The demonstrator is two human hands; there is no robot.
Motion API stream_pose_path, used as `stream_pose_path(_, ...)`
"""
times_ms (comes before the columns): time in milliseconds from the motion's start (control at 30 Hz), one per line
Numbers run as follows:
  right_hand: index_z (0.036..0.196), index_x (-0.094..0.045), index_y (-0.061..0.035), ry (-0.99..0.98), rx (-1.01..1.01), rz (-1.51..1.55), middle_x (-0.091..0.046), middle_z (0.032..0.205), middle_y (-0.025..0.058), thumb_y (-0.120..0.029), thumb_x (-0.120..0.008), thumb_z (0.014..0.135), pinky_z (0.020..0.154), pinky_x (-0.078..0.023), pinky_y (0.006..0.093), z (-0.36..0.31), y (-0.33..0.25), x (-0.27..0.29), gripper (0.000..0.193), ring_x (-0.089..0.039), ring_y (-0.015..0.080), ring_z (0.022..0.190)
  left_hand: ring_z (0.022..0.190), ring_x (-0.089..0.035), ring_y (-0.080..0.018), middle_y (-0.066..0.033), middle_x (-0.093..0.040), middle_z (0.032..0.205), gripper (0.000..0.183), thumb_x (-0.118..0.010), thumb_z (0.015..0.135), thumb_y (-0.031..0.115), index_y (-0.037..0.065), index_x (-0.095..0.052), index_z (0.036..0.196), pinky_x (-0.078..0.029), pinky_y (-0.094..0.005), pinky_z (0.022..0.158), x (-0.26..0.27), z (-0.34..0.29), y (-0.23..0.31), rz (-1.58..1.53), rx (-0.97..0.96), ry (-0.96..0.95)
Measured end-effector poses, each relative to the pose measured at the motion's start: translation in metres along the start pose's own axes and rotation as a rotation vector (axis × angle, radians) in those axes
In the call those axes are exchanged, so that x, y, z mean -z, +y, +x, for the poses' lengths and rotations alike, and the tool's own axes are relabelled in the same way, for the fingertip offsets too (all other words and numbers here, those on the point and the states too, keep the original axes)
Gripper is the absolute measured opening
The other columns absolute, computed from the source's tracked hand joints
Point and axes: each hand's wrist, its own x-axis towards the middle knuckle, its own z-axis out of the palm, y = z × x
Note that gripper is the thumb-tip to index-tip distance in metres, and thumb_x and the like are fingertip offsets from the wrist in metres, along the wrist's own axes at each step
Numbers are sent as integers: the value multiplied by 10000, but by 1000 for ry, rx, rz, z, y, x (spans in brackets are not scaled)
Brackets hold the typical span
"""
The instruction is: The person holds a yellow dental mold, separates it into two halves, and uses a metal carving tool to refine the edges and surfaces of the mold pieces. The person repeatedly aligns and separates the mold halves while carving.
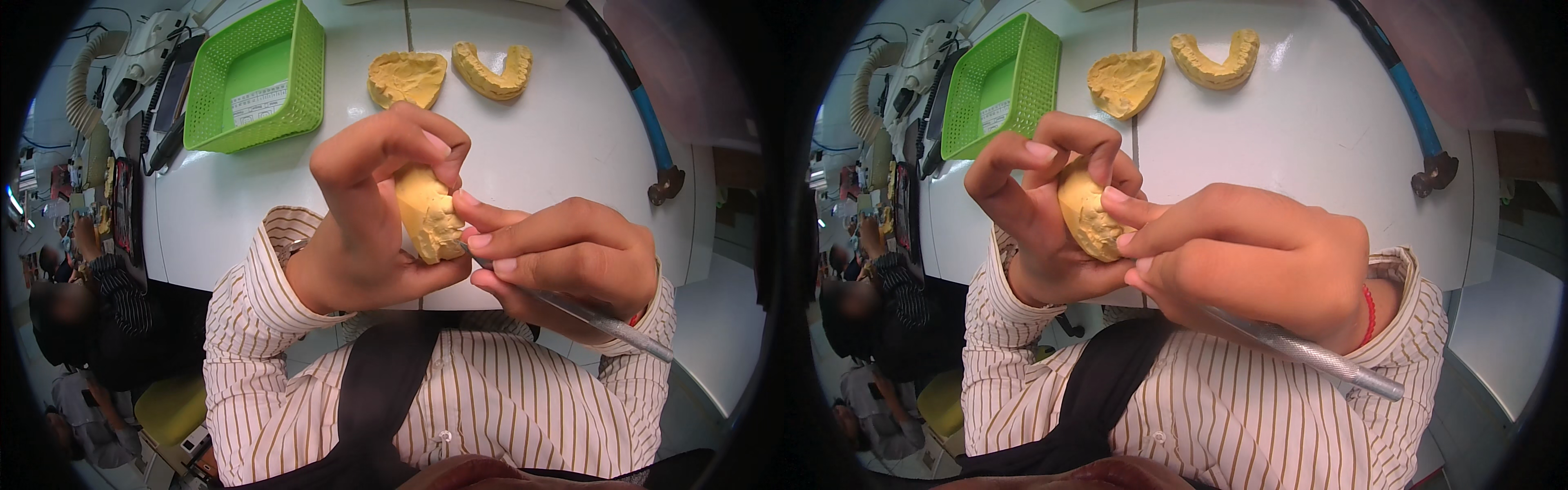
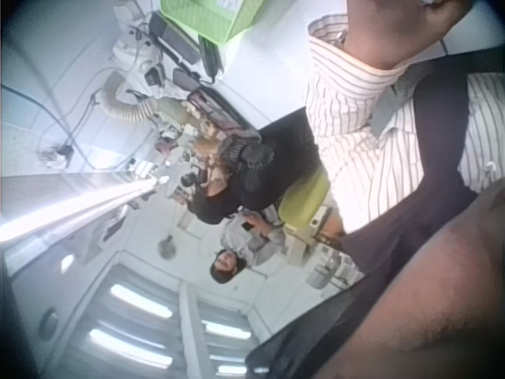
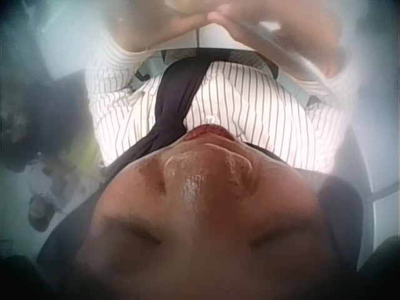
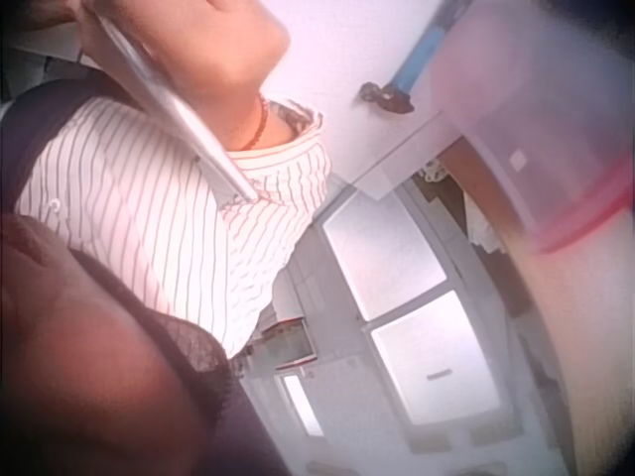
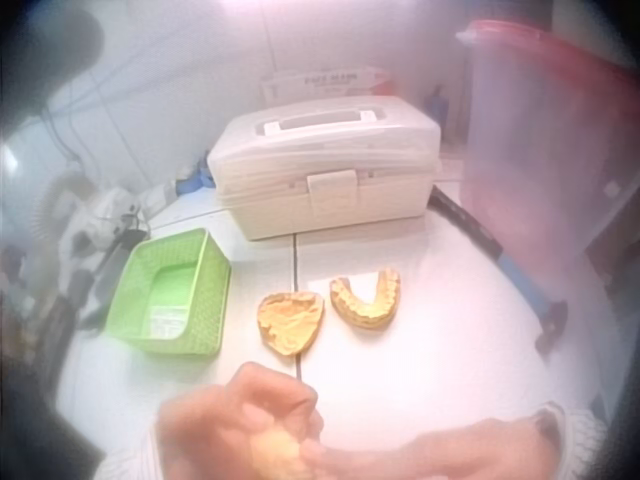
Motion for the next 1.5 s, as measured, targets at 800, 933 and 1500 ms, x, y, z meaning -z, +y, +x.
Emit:
stream_pose_path(800, 857, -630, 15, 10, 6, -26, -655, 894, 161, 117, -728, 722, 906, -541, 456, 2, 1, -1, 196, -688, 246, 905, 782, -514, -164, -188, -462, 997, 850, -868, 658, 152, 140, -208, 1193, -519, -301, 659, 2, -1, 1, 54, 25, -17)
stream_pose_path(933, 858, -630, 13, 7, 3, -25, -655, 894, 160, 123, -726, 721, 912, -538, 458, 1, 2, -1, 200, -686, 246, 913, 784, -515, -169, -190, -466, 984, 848, -865, 663, 159, 131, -208, 1199, -516, -303, 667, 2, 0, 1, 76, 20, -24)
stream_pose_path(1500, 885, -480, -78, 241, -221, 189, -559, 910, 78, -128, -718, 836, 787, -586, 330, -5, -3, 11, 248, -677, 201, 840, 709, -493, -124, -119, -436, 989, 670, -774, 626, 20, 13, -395, 1178, -465, -200, 529, 3, 7, 19, 7, 32, -141)
